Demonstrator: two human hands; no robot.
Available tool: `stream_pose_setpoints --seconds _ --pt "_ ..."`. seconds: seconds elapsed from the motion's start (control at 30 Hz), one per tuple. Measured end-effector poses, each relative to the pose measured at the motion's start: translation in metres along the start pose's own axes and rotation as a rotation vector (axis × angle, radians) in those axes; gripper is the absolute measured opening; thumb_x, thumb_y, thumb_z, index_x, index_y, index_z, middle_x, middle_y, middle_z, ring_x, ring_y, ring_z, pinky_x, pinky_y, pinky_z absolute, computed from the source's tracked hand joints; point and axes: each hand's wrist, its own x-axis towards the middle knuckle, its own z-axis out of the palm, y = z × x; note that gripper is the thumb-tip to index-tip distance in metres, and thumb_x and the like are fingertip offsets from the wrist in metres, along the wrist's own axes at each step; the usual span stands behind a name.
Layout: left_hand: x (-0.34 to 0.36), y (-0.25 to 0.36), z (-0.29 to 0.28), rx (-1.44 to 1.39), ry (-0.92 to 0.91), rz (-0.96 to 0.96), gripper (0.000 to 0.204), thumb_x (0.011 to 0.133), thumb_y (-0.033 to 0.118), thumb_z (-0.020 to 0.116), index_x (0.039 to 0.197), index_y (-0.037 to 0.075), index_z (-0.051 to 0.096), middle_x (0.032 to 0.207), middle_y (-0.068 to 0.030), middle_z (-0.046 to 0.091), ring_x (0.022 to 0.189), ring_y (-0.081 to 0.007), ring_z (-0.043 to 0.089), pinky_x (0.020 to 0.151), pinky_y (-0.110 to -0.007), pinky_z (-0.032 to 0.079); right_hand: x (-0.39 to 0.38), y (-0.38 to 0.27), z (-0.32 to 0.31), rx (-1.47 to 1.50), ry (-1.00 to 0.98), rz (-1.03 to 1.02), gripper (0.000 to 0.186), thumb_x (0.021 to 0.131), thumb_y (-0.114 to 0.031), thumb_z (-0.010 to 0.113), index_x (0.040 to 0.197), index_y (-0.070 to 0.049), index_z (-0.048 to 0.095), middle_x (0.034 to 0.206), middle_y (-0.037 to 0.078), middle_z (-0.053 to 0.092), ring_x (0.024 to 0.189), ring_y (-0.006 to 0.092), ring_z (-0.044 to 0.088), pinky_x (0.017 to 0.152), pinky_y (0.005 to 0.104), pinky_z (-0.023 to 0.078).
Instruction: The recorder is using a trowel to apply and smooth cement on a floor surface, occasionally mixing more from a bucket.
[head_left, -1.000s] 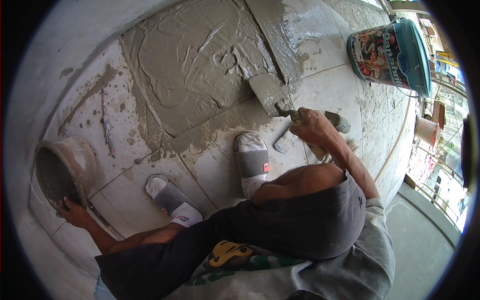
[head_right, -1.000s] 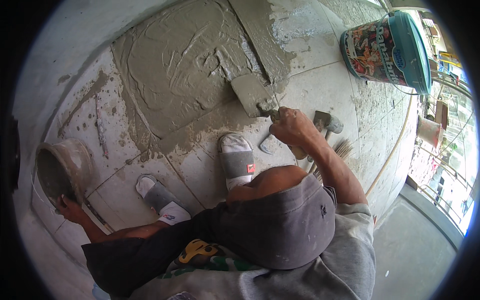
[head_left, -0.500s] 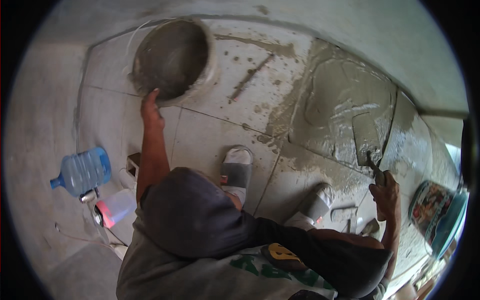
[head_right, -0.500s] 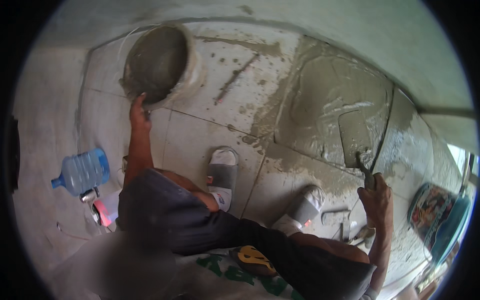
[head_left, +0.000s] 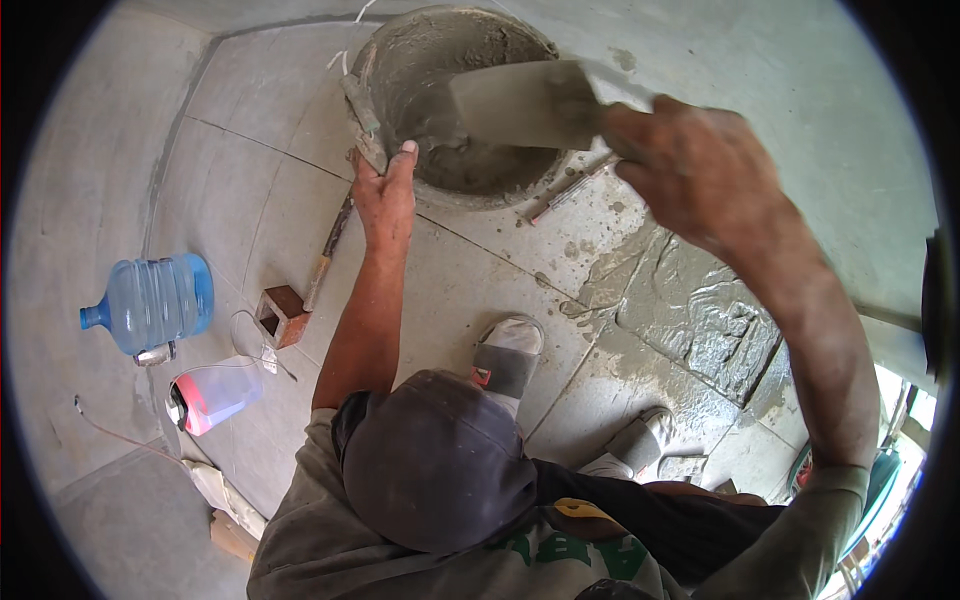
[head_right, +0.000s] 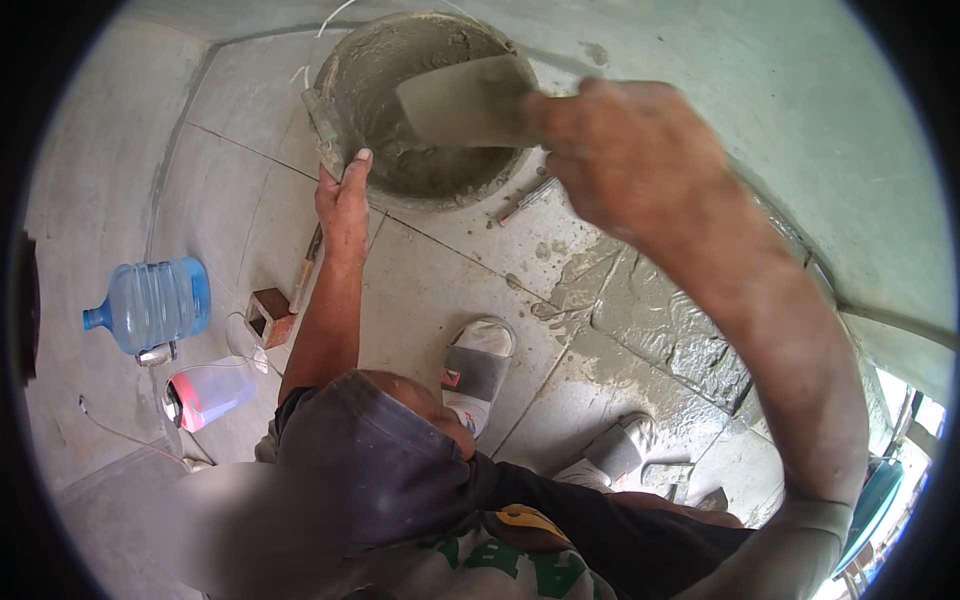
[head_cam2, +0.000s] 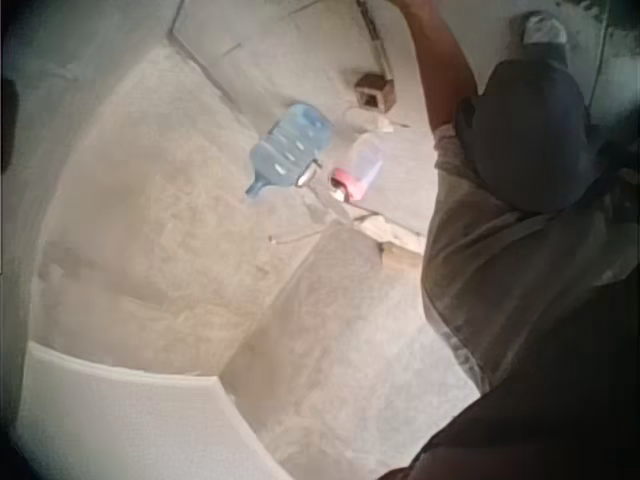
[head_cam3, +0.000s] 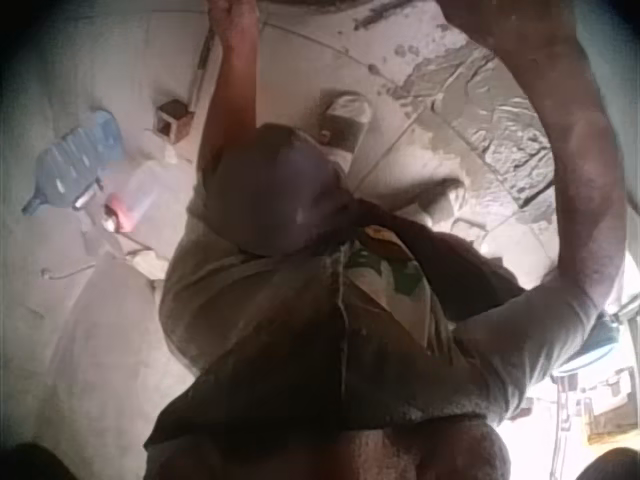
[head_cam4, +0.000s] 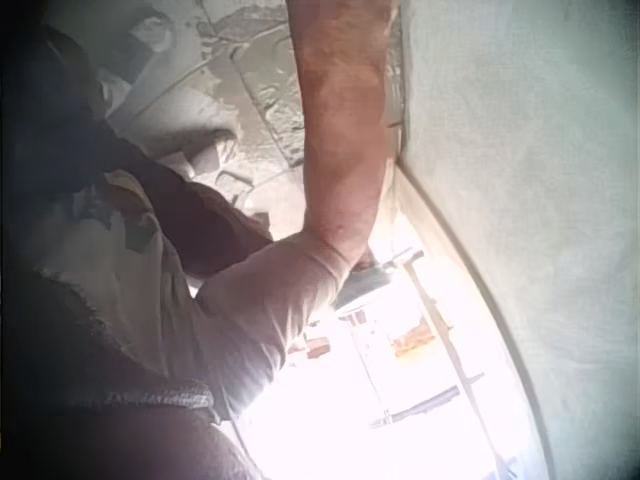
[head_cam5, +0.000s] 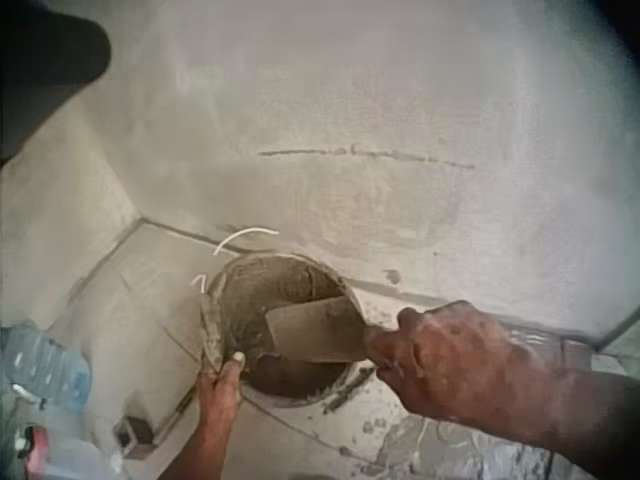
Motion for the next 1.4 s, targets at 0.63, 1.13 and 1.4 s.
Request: stream_pose_setpoints --seconds 0.63,1.13,1.4 --pt "-0.011 0.014 -0.001 0.191 -0.098 0.241 0.063 0.096 0.034 0.055 0.14 -0.006 0.035 0.141 -0.0264 0.035 0.131 -0.0383 0.034 0.11 -0.045 0.025 0.079 -0.061 0.061 0.253 -0.35 0.048 0.022 0.086 -0.015 0.058 0.102 -0.005 0.07 0.089 0.014 0.071 0.086 0.0261 0.07 0.075 0.0367 0.057" --pt "-0.004 -0.006 -0.021 0.224 -0.072 0.093 0.066 0.095 0.048 0.05 0.136 -0.004 0.041 0.131 -0.0238 0.046 0.122 -0.0353 0.045 0.103 -0.043 0.035 0.046 -0.012 0.053 0.643 -0.35 0.158 0.039 0.091 -0.033 0.058 0.117 -0.005 0.063 0.098 0.013 0.064 0.077 0.0187 0.065 0.077 0.0339 0.053" --pt "0.02 -0.089 -0.059 0.175 0.066 -0.253 0.071 0.096 0.053 0.047 0.136 -0.005 0.046 0.143 -0.0193 0.045 0.133 -0.0274 0.042 0.112 -0.038 0.028 -0.09 0.065 0.024 0.709 -0.158 0.294 0.041 0.09 -0.037 0.061 0.11 -0.001 0.062 0.072 0.006 0.061 0.053 0.0111 0.057 0.051 0.0289 0.049"
